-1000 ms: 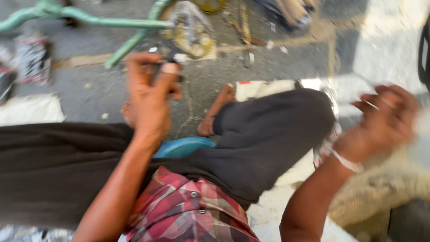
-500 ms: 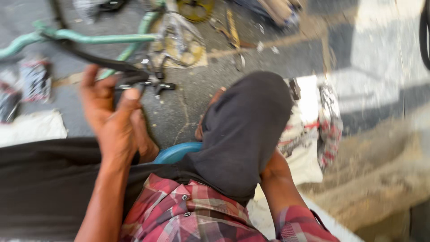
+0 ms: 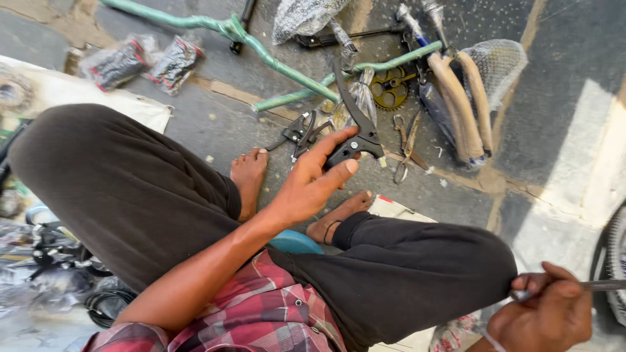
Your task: The person sits on the ground assembling a bicycle brake caliper. They use a wrench to tighten bolts on the caliper, then switch to a screwdriver to adjust the internal mechanism. The person handles the caliper and tools with both hands, occasionally picking up new parts from the surrounding area.
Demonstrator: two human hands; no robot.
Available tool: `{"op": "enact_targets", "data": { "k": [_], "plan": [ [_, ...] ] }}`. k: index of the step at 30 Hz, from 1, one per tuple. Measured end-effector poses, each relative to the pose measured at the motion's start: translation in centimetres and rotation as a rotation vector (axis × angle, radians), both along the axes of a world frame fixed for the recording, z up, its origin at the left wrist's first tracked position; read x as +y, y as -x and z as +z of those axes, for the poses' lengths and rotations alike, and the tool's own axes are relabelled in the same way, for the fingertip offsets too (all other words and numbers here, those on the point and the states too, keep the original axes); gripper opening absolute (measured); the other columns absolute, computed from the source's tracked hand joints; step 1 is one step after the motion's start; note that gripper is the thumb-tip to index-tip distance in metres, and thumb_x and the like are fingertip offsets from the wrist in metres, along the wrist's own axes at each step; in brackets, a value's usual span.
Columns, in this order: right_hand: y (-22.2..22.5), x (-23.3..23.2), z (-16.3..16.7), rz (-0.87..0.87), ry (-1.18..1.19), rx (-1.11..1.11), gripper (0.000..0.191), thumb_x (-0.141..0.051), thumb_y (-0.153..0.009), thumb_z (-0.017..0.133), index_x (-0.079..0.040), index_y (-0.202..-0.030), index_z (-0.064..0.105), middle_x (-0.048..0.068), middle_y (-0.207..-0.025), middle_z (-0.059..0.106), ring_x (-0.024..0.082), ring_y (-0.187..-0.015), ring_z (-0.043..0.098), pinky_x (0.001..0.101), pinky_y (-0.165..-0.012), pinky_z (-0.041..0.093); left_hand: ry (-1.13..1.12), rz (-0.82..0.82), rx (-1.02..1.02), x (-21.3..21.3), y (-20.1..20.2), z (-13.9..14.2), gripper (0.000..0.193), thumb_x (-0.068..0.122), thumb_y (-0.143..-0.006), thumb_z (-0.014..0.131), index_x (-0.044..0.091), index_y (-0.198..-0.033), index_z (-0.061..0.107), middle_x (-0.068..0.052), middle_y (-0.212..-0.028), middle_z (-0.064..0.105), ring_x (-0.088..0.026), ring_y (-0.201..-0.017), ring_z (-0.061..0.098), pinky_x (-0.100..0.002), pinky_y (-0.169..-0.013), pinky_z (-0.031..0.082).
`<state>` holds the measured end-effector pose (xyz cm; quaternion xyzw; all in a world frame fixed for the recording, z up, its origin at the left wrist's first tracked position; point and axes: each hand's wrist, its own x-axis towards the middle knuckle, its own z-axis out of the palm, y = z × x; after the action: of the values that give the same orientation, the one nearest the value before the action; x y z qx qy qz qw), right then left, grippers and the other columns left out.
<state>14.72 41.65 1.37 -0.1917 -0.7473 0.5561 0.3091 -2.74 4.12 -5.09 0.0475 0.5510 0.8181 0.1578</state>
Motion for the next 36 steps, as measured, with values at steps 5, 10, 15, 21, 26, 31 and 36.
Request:
{"op": "enact_targets", "data": {
  "k": [5,10,15,21,26,31,36],
  "plan": [
    [2.8,-10.8,1.0,0.462,0.798,-0.164,0.044,-0.023,-0.118,0.056,0.013,-0.094,0.063,0.002,-0.067,0.05,0.015,-0.058,0.047,0.0314,-0.057,0.04,0.218,0.079,0.182,-1.0,-0.2,0.6,0.051,0.028,-0.104,0.062,0.004,-0.148,0.051,-0.013,-0.129,0.067,-0.019,-0.105,0.065,-0.033,-0.091,0.053],
    [5.6,-18.7,0.5,0.361,0.156,-0.315,0.03,-0.024,-0.108,0.058,0.006,-0.102,0.061,0.004,-0.072,0.053,0.011,-0.062,0.047,0.0263,-0.057,0.042,0.196,0.157,0.298,-1.9,-0.4,1.0,0.047,0.018,-0.105,0.058,0.002,-0.148,0.048,-0.018,-0.138,0.061,-0.029,-0.128,0.061,-0.039,-0.11,0.047],
    [6.7,-21.3,-0.1,0.462,-0.192,-0.362,0.031,-0.022,-0.11,0.056,0.007,-0.105,0.064,0.006,-0.073,0.054,0.009,-0.062,0.046,0.0236,-0.058,0.038,0.129,0.11,0.181,-2.0,-0.5,1.8,0.063,0.013,-0.098,0.054,0.006,-0.157,0.034,-0.023,-0.131,0.06,-0.033,-0.118,0.064,-0.041,-0.105,0.047],
    [6.1,-22.1,-0.8,0.314,-0.062,0.009,0.026,-0.019,-0.11,0.056,0.005,-0.101,0.06,0.009,-0.079,0.057,0.007,-0.057,0.045,0.0226,-0.053,0.037,0.084,0.096,0.246,-2.1,-0.8,2.2,0.075,0.009,-0.097,0.056,0.008,-0.163,0.021,-0.02,-0.114,0.062,-0.029,-0.099,0.061,-0.04,-0.097,0.048],
    [6.0,-22.0,-1.5,0.353,-0.051,0.337,0.03,-0.024,-0.11,0.053,0.002,-0.096,0.057,0.006,-0.073,0.054,0.007,-0.052,0.047,0.024,-0.049,0.041,0.033,0.109,0.225,-1.8,-0.5,1.9,0.071,0.006,-0.098,0.053,0.007,-0.161,0.021,-0.019,-0.117,0.061,-0.024,-0.098,0.058,-0.038,-0.093,0.049],
    [5.8,-21.4,-1.8,0.341,-0.193,0.066,0.027,-0.018,-0.11,0.055,0.0,-0.09,0.059,0.009,-0.078,0.053,0.011,-0.056,0.047,0.0245,-0.052,0.039,0.052,0.109,0.256,-1.8,-0.7,2.0,0.066,0.005,-0.1,0.053,0.007,-0.159,0.024,-0.02,-0.12,0.062,-0.023,-0.103,0.06,-0.038,-0.097,0.048],
    [5.8,-21.3,-2.0,0.299,-0.177,-0.161,0.026,-0.019,-0.108,0.057,0.005,-0.102,0.062,0.01,-0.082,0.057,0.012,-0.059,0.047,0.0244,-0.054,0.039,0.072,0.078,0.23,-2.0,-1.0,2.6,0.062,0.006,-0.099,0.05,0.008,-0.156,0.025,-0.02,-0.122,0.064,-0.023,-0.092,0.061,-0.037,-0.09,0.05]
  ]
}}
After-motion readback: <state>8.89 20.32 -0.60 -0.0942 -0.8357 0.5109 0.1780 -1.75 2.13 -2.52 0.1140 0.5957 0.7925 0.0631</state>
